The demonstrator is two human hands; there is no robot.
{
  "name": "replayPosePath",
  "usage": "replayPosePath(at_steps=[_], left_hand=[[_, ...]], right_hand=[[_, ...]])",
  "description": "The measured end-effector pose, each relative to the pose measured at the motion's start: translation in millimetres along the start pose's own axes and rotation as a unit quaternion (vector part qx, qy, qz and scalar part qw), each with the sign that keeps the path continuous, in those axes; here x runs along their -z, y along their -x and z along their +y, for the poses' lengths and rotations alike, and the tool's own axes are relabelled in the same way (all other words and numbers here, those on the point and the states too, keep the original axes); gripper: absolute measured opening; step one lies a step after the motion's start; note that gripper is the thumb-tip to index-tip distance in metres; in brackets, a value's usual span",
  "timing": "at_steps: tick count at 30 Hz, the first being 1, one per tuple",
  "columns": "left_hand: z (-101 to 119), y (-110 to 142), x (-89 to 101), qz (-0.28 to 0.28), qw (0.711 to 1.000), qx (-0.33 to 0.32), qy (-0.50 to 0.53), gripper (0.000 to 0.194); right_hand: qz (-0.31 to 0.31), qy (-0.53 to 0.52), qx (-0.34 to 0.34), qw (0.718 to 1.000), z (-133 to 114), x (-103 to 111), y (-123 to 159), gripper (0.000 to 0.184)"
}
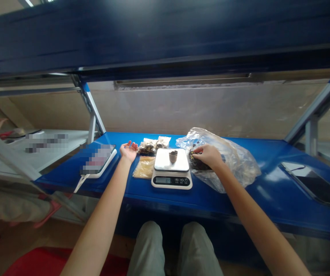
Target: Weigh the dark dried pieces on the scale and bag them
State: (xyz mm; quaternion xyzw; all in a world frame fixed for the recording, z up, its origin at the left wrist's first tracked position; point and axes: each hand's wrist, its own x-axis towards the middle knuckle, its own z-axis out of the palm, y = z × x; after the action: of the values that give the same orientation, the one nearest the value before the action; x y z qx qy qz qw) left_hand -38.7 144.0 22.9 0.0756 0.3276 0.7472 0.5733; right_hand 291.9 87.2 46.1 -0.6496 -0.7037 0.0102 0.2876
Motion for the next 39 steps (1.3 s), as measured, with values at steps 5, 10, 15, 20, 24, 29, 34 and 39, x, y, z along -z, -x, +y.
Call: replayPosePath(at_steps=[5,10,15,20,24,29,34,39], left_hand=[[-0.2,-0.8,-0.2,0.004,1.000,0.000,0.000,0.011],[-0.4,-0.5,0.0,0.000,1.000,0.002,0.002,0.011],[-0.7,1.3,-0.5,0.002,1.000,0.001,0.004,0.012],[-0.8,1.5,-0.4,0.003,1.000,-0.002,0.005,0.012],[-0.6,0.6,0.1,0.001,1.000,0.001,0.007,0.012],[-1.2,-1.0,0.4,0.004,1.000,-0.003,0.007,0.013],[-0.7,-2.2,1.1,0.001,1.000,-0.002,0.004,0.013],[0.0,-1.4,0.8,-0.001,1.000,0.000,0.001,0.012]], right_hand=[[-0.063,0.011,-0.048,0.997,-6.1,5.3,3.5,0.020],[-0.078,-0.004,-0.054,0.995,-5.9,2.7,1.7,0.023],[-0.046,-0.032,-0.031,0.998,-0.2,-3.4,-1.2,0.022],[-0.023,-0.036,-0.020,0.999,0.9,-5.4,-3.7,0.025],[-0.017,-0.037,-0.028,0.999,-4.2,-1.6,-2.3,0.027],[-0.053,-0.015,-0.069,0.996,-6.5,6.5,1.6,0.024],[-0.091,-0.005,-0.081,0.993,-3.4,8.7,1.2,0.026],[-0.109,0.008,-0.057,0.992,-2.5,4.6,-0.5,0.025]])
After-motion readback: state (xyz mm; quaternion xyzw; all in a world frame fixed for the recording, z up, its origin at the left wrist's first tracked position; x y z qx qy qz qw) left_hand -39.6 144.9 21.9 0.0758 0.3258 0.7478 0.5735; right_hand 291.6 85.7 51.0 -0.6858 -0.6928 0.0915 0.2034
